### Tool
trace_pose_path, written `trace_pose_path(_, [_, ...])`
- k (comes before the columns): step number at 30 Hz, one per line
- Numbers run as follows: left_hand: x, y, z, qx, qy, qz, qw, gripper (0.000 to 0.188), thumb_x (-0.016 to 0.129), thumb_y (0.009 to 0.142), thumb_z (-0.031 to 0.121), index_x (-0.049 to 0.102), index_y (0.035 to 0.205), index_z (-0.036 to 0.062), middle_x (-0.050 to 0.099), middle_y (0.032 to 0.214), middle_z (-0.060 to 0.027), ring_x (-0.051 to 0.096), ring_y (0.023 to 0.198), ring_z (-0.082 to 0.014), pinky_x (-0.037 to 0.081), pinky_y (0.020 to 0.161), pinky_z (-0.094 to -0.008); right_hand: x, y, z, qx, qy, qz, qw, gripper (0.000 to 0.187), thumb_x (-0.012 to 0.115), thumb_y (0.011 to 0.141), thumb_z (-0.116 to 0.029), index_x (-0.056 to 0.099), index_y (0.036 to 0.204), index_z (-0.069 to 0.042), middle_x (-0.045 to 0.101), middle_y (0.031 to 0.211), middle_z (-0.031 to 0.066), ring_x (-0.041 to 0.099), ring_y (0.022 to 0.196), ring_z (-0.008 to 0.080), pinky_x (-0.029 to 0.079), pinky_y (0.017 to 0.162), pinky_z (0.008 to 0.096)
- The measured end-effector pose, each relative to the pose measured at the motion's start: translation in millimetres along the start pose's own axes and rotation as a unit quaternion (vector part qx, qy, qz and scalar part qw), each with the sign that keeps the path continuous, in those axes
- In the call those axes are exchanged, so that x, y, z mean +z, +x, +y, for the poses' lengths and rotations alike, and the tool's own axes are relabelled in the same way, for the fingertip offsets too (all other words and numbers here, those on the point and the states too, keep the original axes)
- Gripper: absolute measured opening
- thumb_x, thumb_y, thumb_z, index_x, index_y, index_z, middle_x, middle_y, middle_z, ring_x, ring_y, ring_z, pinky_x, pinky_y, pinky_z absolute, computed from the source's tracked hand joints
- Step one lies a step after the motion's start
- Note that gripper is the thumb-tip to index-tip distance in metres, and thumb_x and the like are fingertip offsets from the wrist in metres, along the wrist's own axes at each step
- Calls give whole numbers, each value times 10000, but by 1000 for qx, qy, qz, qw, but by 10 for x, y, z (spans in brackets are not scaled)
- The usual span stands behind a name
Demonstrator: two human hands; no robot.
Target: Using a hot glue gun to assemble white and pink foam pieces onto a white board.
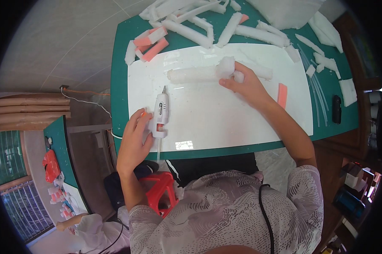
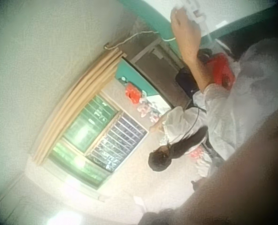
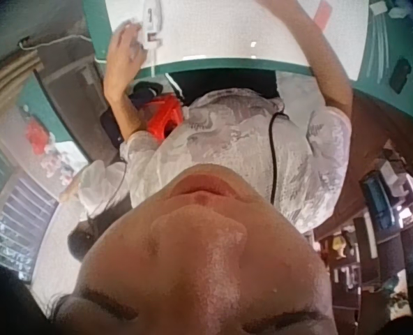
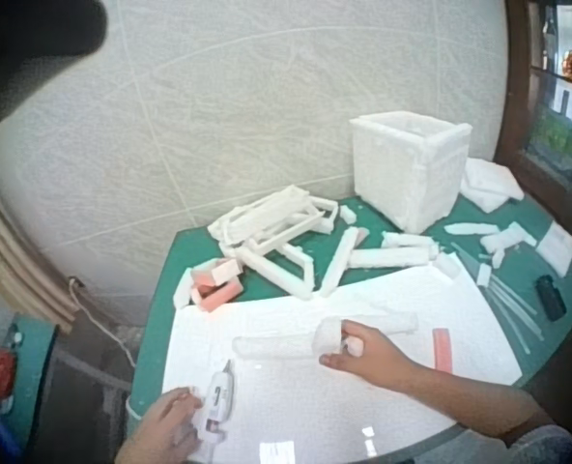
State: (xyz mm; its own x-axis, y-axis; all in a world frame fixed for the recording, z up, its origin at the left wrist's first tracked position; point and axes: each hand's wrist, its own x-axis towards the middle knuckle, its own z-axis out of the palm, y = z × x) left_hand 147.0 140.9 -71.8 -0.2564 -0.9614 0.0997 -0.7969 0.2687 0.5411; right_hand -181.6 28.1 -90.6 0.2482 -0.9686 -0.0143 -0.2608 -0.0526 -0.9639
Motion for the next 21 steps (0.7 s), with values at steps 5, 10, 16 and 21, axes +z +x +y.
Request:
trace_pose_path(5, [-30,73,393,64,145,61,985,447,615,787,-34,576,1228,28,532,1325,-171,540,1188,-360,456,979,-408,-57,16,169,75,178,-46,980,363,707,881,-286,583,1141,-66,626,1018,62,511,766,117,423,773,271])
trace_pose_path(10, [356,211,822,181,38,40,982,393,657,768,0,609,1156,36,589,1221,-135,593,1061,-324,487,868,-406,24,6,11,95,323,-73,939,370,635,935,-202,513,1248,-46,631,1042,69,477,733,105,429,745,253])
trace_pose_path(16, [879,633,1182,240,58,37,968,415,687,743,41,608,1151,50,576,1206,-107,600,977,-265,502,784,-367,26,-54,48,82,260,-92,958,446,640,931,-242,489,1299,-40,620,1070,65,476,765,94,429,727,245])
trace_pose_path(21, [1059,704,1182,239,59,42,968,431,683,736,49,602,1159,56,576,1163,-94,589,926,-233,498,756,-352,25,-90,28,70,138,-70,985,453,666,904,-299,516,1268,-75,591,1057,46,502,861,109,434,744,252])
